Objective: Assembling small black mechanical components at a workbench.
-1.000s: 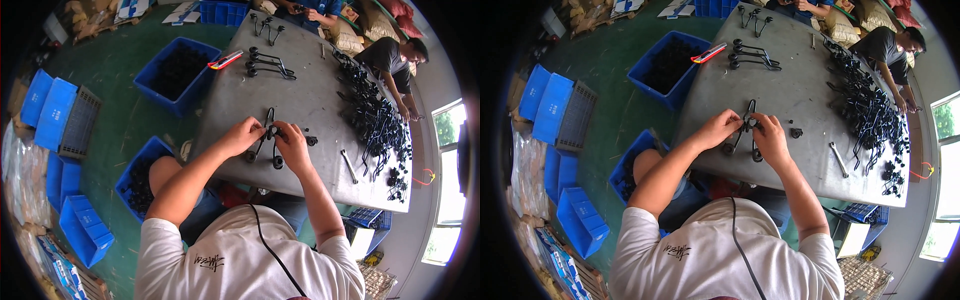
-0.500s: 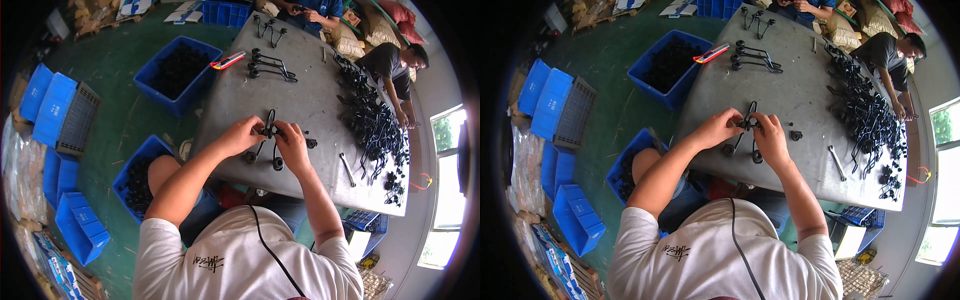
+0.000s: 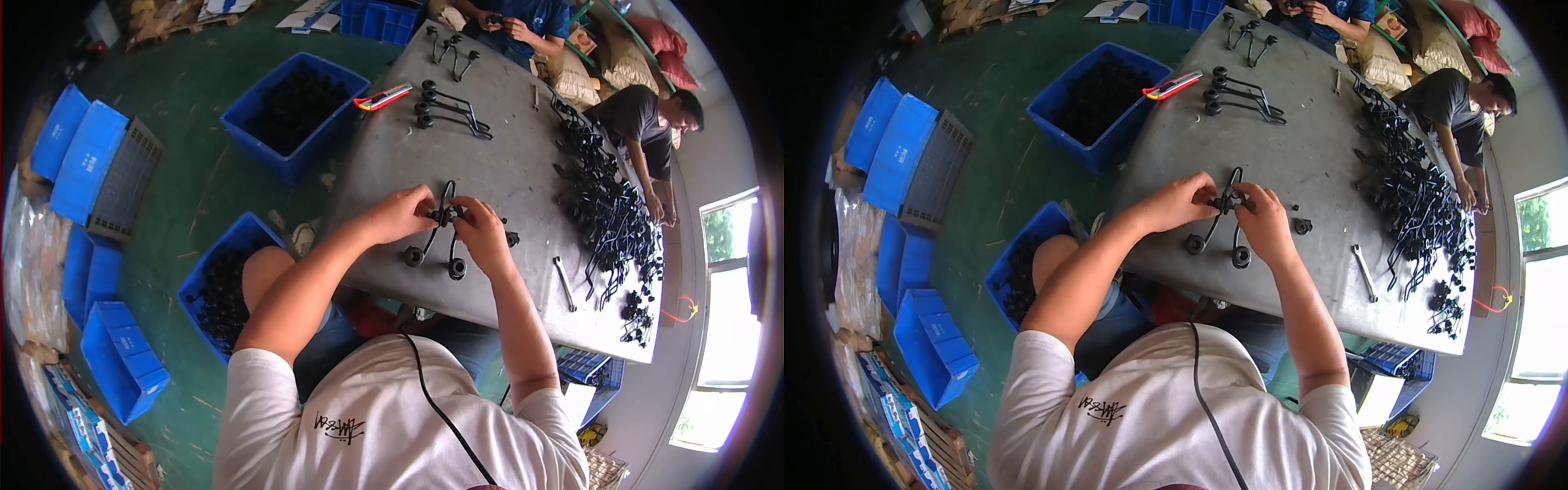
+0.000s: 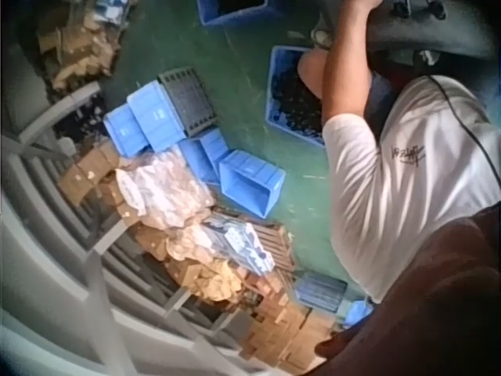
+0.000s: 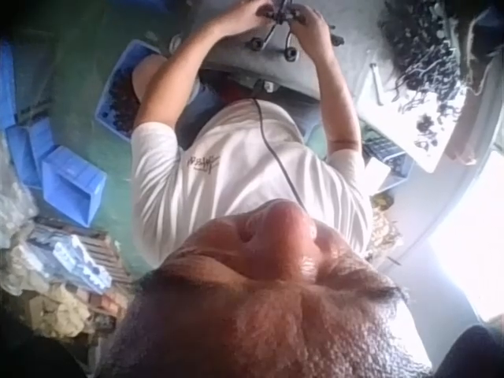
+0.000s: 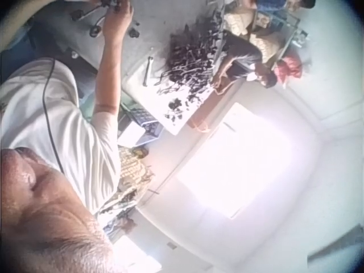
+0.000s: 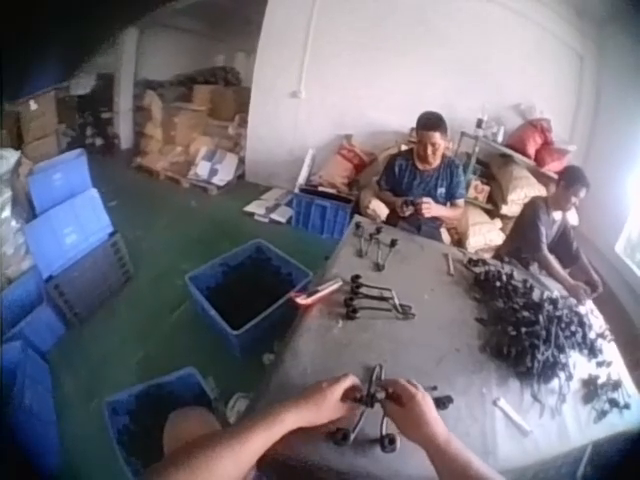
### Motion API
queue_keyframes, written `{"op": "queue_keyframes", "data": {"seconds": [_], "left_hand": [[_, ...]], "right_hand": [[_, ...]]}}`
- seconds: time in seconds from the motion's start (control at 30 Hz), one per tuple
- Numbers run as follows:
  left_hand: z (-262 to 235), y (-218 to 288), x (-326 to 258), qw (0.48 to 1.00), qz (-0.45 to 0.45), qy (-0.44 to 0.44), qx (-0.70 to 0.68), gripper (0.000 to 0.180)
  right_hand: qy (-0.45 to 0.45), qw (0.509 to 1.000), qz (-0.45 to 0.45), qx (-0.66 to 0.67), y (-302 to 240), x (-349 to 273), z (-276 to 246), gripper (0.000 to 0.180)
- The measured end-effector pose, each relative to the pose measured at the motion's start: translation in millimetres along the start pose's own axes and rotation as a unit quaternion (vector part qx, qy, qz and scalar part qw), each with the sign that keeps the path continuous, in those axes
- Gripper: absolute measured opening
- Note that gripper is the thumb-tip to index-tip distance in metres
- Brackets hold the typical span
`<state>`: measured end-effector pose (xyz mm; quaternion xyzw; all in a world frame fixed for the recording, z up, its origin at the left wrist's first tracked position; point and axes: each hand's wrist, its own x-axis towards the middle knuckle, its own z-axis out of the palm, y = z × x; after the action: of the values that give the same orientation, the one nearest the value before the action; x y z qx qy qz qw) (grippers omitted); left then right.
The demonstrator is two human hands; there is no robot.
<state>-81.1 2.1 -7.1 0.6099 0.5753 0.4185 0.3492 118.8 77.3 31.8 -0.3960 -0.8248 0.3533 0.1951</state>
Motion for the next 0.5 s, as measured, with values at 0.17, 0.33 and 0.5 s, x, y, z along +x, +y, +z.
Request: {"op": "queue_keyframes", "data": {"seconds": [0.17,0.33,0.5], "left_hand": [[-9,2,8,0.998,-0.003,-0.069,-0.003,0.031],[-12,3,18,0.992,0.018,-0.109,0.063,0.031],[-12,12,17,0.987,0.027,-0.121,0.101,0.038]], "right_hand": [[-0.027,0.994,0.078,0.068,-4,0,2,0.036],[0.027,1.000,-0.004,-0.013,-2,-12,15,0.039],[0.093,0.994,-0.049,-0.036,6,-20,25,0.041]]}}
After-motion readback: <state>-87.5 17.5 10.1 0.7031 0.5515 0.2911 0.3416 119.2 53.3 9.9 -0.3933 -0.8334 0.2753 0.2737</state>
